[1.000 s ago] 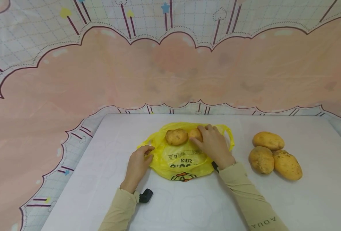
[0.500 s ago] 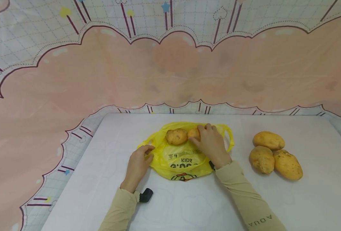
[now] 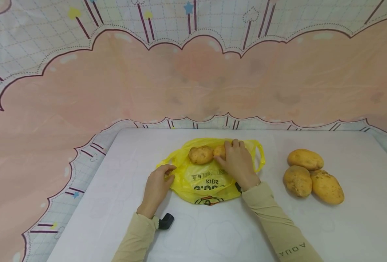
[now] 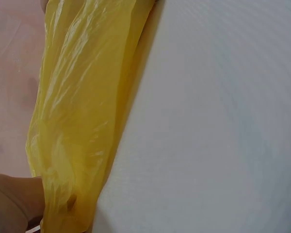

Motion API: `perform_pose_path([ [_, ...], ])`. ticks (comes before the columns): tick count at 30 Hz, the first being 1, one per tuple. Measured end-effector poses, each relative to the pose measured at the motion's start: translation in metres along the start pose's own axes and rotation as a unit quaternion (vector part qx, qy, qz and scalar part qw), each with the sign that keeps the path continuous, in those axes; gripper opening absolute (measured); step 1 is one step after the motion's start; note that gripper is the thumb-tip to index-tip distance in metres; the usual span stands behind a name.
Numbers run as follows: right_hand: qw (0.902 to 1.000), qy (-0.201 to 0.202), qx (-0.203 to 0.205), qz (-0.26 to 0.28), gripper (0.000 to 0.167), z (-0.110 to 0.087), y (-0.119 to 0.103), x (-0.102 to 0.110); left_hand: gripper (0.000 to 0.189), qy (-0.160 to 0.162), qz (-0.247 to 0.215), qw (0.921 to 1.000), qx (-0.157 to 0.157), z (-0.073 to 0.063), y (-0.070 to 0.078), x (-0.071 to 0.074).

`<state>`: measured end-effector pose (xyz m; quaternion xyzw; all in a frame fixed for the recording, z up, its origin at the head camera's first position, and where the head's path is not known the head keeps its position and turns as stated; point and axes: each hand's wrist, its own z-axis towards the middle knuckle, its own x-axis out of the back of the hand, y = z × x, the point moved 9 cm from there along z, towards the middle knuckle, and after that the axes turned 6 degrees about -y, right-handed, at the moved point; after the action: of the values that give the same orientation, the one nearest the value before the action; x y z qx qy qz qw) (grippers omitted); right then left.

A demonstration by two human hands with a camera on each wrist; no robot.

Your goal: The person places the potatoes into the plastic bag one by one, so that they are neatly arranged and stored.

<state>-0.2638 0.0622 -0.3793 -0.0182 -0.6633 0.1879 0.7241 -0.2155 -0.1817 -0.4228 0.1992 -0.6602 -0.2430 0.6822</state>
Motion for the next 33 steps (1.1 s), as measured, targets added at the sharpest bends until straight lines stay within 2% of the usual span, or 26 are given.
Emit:
perform_pose_path([
  [23,0.9999,-0.001,0.013,0.011,0.061,-0.0008,-0.0012,0.0,0.028,-0.003,0.0,1.0,0.002,0.0002,0.0009,-0.0003],
  [33,0.9996,-0.016,0.025,0.001,0.061,-0.0017,-0.0036,-0.0025,0.027,-0.007,-0.003,1.0,0.004,-0.0004,0.0012,0.0005],
])
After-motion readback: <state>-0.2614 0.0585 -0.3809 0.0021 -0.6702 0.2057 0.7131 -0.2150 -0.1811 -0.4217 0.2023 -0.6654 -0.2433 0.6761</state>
